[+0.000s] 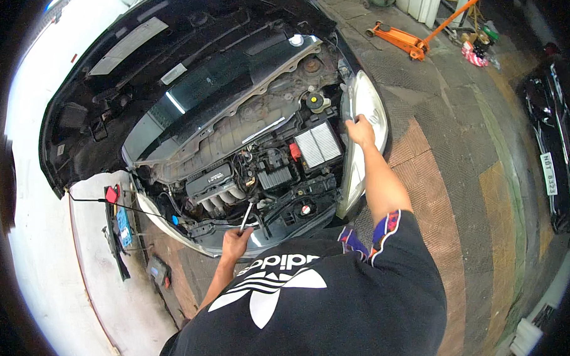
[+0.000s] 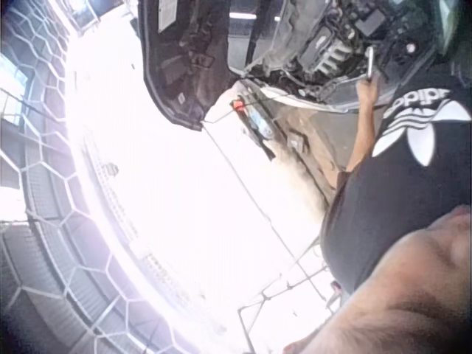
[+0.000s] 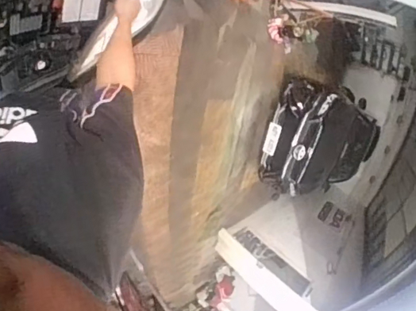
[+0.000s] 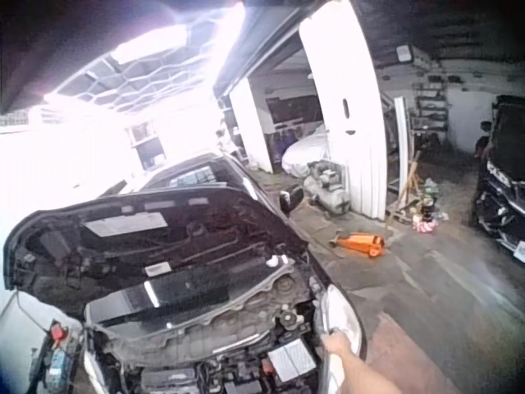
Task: The person works on the engine bay of a black car with the hood open. They use a wrench to loosen and tighten bolts on a component near the front of the engine. The person removes a metal bracket, places it on the floor, and then retrieves a socket wrench to continue working on the engine components.
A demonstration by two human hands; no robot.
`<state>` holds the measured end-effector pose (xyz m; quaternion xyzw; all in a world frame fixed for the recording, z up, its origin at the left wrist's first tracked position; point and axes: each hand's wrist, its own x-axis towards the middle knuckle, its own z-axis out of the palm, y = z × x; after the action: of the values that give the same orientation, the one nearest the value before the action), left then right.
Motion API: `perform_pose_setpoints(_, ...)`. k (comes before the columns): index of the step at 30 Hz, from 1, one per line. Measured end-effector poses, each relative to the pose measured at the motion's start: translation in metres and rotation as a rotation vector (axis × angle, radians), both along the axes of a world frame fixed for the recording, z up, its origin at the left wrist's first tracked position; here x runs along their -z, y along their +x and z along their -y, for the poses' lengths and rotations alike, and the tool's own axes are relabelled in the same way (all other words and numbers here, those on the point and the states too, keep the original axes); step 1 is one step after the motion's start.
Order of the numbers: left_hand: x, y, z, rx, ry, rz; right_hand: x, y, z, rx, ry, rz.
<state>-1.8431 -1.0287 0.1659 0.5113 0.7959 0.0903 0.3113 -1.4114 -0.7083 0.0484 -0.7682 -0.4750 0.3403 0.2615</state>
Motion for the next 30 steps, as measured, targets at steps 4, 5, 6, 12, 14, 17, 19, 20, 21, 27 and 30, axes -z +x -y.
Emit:
perform_pose_setpoints(4,0.007,-0.019,-0.085,0.245,0.146,-0.188,-0.002,0.016,0.063,0.048,0.313,-0.051)
perform_pose_setpoints(5,0.011,-0.021,-0.11,0.301,0.212,-0.221,-0.01,0.023,0.087,0.047,0.264,-0.158)
perform_pose_setpoints(6,0.015,-0.021,-0.137,0.356,0.274,-0.266,-0.022,0.028,0.116,-0.012,0.295,-0.15)
perform_pose_setpoints(12,0.065,-0.011,-0.301,0.499,0.392,-0.22,-0.125,0.055,0.292,-0.049,0.178,0.186)
perform_pose_setpoints(14,0.082,-0.004,-0.337,0.495,0.404,-0.233,-0.142,0.063,0.343,0.123,0.276,0.135)
perform_pose_setpoints(17,0.103,0.009,-0.353,0.53,0.207,-0.305,-0.119,0.077,0.419,0.615,0.237,-0.475)
perform_pose_setpoints(19,0.109,0.018,-0.354,0.537,0.136,-0.34,-0.087,0.089,0.486,0.646,-0.189,-0.554)
perform_pose_setpoints(20,0.11,0.021,-0.355,0.502,0.139,-0.35,-0.063,0.091,0.516,0.541,-0.366,-0.46)
perform_pose_setpoints(21,0.11,0.024,-0.354,0.476,0.134,-0.346,-0.034,0.084,0.547,0.473,-0.587,-0.198)
perform_pose_setpoints(27,0.105,0.031,-0.363,0.379,0.02,-0.328,0.046,0.033,0.673,0.404,-0.882,-0.047)
perform_pose_setpoints(30,0.102,0.034,-0.366,0.43,-0.048,-0.414,0.039,0.021,0.673,0.433,-0.827,-0.113)
